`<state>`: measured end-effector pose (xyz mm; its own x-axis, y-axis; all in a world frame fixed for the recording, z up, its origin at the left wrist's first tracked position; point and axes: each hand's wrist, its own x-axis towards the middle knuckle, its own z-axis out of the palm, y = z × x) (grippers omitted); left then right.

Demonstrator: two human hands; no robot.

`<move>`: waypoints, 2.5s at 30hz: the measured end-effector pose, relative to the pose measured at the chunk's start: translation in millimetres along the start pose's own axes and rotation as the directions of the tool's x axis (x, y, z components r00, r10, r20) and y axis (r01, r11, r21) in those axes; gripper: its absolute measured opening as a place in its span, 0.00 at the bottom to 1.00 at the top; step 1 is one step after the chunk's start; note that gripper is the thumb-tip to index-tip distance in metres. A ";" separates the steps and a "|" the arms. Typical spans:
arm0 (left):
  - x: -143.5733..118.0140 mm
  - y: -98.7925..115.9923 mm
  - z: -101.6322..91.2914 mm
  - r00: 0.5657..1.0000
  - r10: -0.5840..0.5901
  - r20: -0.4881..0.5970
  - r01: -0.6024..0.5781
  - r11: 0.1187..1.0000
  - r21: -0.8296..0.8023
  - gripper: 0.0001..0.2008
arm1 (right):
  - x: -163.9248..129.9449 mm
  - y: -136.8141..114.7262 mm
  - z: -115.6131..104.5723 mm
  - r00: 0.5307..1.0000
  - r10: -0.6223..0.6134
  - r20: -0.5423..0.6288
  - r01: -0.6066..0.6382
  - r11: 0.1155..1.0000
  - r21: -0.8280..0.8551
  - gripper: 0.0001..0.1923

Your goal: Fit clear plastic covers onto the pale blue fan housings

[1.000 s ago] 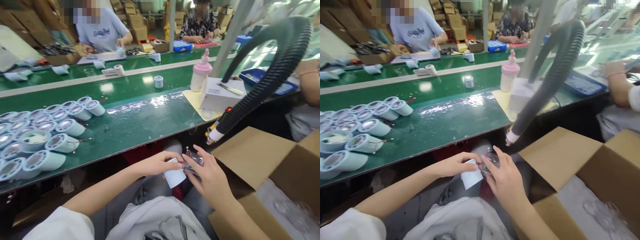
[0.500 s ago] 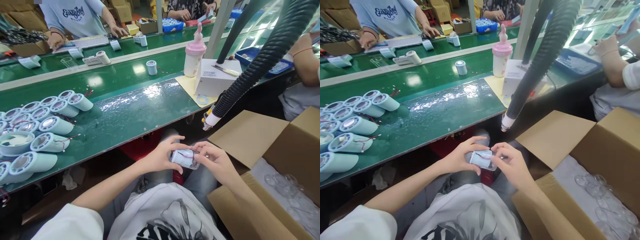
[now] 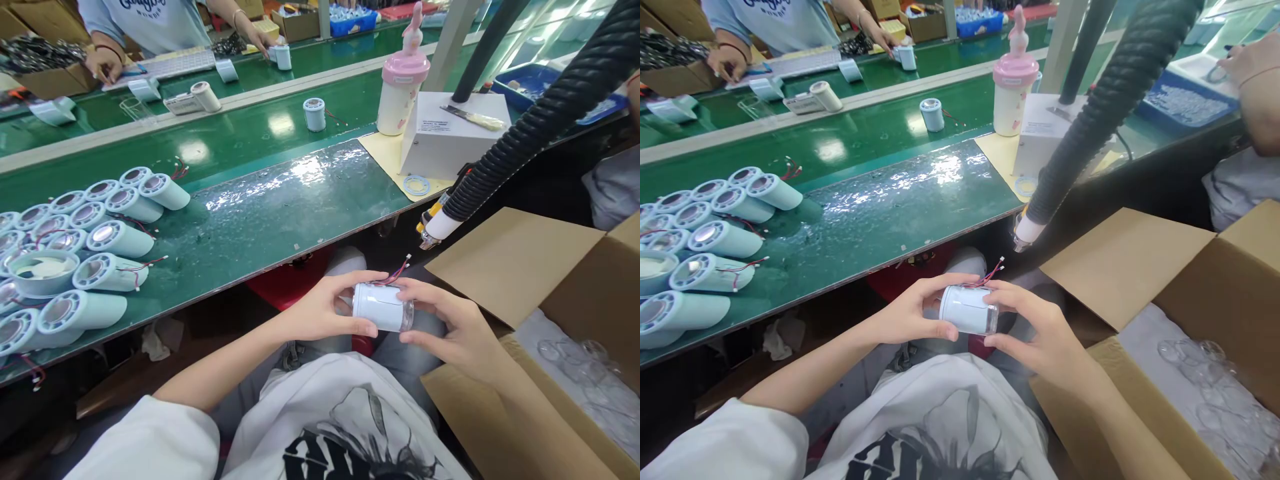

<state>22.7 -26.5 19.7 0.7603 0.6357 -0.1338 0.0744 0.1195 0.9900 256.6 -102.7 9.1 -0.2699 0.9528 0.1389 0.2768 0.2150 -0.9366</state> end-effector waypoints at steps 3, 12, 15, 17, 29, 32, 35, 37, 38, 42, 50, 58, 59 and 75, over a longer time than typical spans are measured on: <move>-1.1 5.3 -0.5 0.997 0.068 0.023 -0.070 0.994 0.086 0.38 | -0.6 -1.1 -1.2 0.997 0.075 0.012 -0.075 0.989 0.125 0.23; -4.2 5.3 -2.1 0.979 0.192 0.068 -0.201 0.967 0.158 0.40 | 0.4 -6.6 -3.0 0.966 0.243 0.085 -0.257 0.907 0.335 0.19; -4.5 5.2 -2.7 0.978 0.195 0.080 -0.206 0.965 0.162 0.41 | 1.1 -7.9 -1.5 0.953 0.280 0.113 -0.301 0.856 0.420 0.17; -4.8 4.9 -3.0 0.977 0.200 0.079 -0.211 0.961 0.179 0.41 | 1.6 -8.8 -0.7 0.944 0.304 0.130 -0.329 0.822 0.465 0.16; -6.9 3.0 -3.2 0.976 0.199 0.085 -0.214 0.951 0.224 0.39 | 5.2 -0.9 9.2 0.862 0.475 0.177 -0.471 0.622 0.626 0.21; -6.7 3.0 -3.3 0.974 0.207 0.090 -0.222 0.949 0.222 0.39 | 6.0 -1.6 11.4 0.834 0.514 0.198 -0.513 0.594 0.620 0.22; -6.7 1.7 -3.4 0.971 0.215 0.100 -0.231 0.953 0.195 0.39 | 8.3 -4.0 12.8 0.816 0.512 0.270 -0.555 0.562 0.613 0.23; -6.6 0.3 -3.5 0.968 0.228 0.107 -0.244 0.955 0.167 0.39 | 10.0 -5.4 14.3 0.796 0.518 0.314 -0.587 0.531 0.611 0.26; -6.4 -0.5 -3.6 0.965 0.240 0.109 -0.255 0.954 0.155 0.39 | 10.8 -5.9 15.3 0.782 0.530 0.328 -0.604 0.512 0.611 0.27; -5.3 -2.4 -3.8 0.948 0.297 0.114 -0.311 0.941 0.132 0.39 | 13.1 -8.1 18.2 0.709 0.563 0.424 -0.686 0.412 0.599 0.32; -6.7 2.0 1.4 0.966 0.250 0.070 -0.258 0.952 0.163 0.35 | 12.6 -9.1 20.8 0.647 0.544 0.534 -0.751 0.332 0.571 0.35; -10.6 6.6 7.2 1.000 0.000 -0.022 0.001 1.000 0.013 0.34 | -7.2 8.8 23.3 0.982 -0.013 -0.190 0.023 0.998 0.054 0.20; -10.6 6.7 7.1 0.999 -0.031 -0.014 0.031 0.999 -0.014 0.34 | -9.1 10.6 22.2 0.975 -0.150 -0.163 0.145 0.988 -0.048 0.26; -7.7 -6.5 4.6 0.980 -0.134 0.149 0.168 0.956 -0.240 0.42 | -9.5 8.3 22.5 0.931 0.363 0.035 -0.341 0.832 0.437 0.23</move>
<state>19.3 -35.7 14.5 0.8308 0.4934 -0.2578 0.0438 0.4036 0.9139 240.8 -114.7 -7.2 -0.1827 0.9577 -0.2222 -0.0808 -0.2399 -0.9674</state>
